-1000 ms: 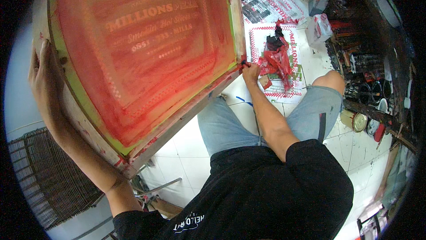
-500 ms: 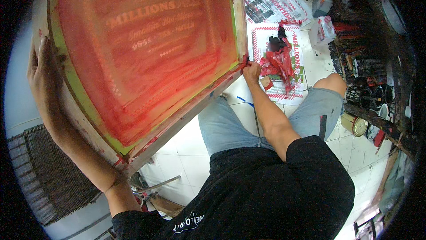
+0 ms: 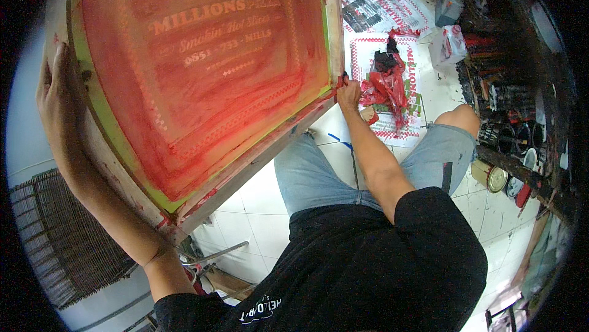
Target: The person sits on the floor and wipes a red screen printing frame with a black cloth. They repeatedly wipe the surface and edges of the frame, occasionally dipping the cloth into a container to reload it. The task involves cleaning the screen surface thoroughly.
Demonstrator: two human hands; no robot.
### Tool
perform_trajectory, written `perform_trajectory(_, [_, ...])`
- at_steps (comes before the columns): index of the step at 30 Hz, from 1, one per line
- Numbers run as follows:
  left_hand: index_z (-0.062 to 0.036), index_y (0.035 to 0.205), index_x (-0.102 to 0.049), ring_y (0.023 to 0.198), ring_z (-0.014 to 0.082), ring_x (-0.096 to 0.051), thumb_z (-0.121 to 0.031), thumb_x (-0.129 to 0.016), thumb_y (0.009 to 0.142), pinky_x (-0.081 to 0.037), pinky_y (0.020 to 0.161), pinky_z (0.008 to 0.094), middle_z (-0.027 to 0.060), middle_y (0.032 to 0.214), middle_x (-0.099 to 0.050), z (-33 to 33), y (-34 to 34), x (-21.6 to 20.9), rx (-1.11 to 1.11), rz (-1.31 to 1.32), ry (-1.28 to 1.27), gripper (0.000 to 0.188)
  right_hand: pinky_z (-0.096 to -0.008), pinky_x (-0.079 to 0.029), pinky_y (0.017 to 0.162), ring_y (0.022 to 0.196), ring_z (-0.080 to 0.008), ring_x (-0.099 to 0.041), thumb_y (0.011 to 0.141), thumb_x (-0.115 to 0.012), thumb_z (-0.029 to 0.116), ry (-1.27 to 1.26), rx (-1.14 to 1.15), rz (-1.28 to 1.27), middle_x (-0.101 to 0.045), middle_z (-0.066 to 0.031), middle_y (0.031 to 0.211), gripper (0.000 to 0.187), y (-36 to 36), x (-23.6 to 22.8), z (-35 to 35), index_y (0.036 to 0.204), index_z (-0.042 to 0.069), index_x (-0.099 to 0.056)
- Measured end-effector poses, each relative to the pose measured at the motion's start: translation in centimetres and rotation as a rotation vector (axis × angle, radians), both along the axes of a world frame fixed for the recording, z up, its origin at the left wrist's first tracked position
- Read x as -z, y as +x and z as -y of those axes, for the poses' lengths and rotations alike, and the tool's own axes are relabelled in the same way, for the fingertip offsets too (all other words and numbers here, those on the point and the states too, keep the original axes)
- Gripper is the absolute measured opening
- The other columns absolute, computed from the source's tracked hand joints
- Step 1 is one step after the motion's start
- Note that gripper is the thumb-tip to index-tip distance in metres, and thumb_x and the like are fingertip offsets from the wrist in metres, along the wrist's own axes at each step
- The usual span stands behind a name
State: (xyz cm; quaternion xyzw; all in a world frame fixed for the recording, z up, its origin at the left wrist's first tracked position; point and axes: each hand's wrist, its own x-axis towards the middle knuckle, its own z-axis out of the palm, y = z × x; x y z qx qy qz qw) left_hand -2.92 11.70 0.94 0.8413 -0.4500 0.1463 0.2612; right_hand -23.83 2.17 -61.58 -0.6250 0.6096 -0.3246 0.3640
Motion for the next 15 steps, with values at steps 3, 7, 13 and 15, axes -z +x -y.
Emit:
perform_trajectory(3, [-0.0086, 0.131, -0.054, 0.090, 0.0126, -0.058, -0.020, -0.048, 0.099, -0.048, 0.077, 0.0248, 0.0068, 0.118, -0.056, 0.2, -0.9, 0.2, 0.004, -0.042, -0.079, 0.035, -0.0520, -0.048, 0.071, 0.076, -0.0453, -0.061, 0.074, -0.060, 0.011, 0.100, -0.096, -0.052, -0.061, -0.0282, 0.073, 0.019, -0.3, -0.8, -1.5, 0.081, -0.006, -0.066])
perform_trajectory(7, [-0.0044, 0.125, -0.058, 0.072, 0.0074, -0.053, -0.030, -0.055, 0.097, -0.044, 0.065, 0.0216, -0.0008, 0.090, -0.061, -0.1, -1.1, 0.2, 0.055, 0.036, -0.079, 0.038, -0.0503, -0.050, 0.076, 0.080, -0.0463, -0.063, 0.071, -0.060, 0.009, 0.251, -0.152, -0.082, -0.064, -0.0307, 0.083, 0.019, -1.5, -1.3, -2.5, 0.079, -0.006, -0.066])
perform_trajectory(13, [-0.0054, 0.123, -0.060, 0.074, 0.0074, -0.054, -0.029, -0.055, 0.097, -0.045, 0.065, 0.0223, -0.0006, 0.093, -0.061, 0.0, -0.8, 0.3, 0.090, 0.120, -0.086, 0.036, -0.0518, -0.048, 0.077, 0.085, -0.0443, -0.062, 0.076, -0.056, 0.005, 0.251, -0.043, 0.070, -0.063, -0.0287, 0.085, 0.016, -1.6, -1.9, 1.4, 0.083, -0.008, -0.063])
perform_trajectory(15, [-0.0051, 0.124, -0.059, 0.076, 0.0077, -0.055, -0.029, -0.055, 0.097, -0.045, 0.066, 0.0226, 0.0004, 0.095, -0.062, 0.3, -0.9, 0.4, 0.079, 0.070, -0.100, 0.036, -0.0504, -0.049, 0.076, 0.083, -0.0445, -0.062, 0.076, -0.057, 0.007, 0.100, -0.081, -0.099, -0.062, -0.0293, 0.082, 0.018, -0.5, -1.3, 0.4, 0.085, -0.007, -0.064])
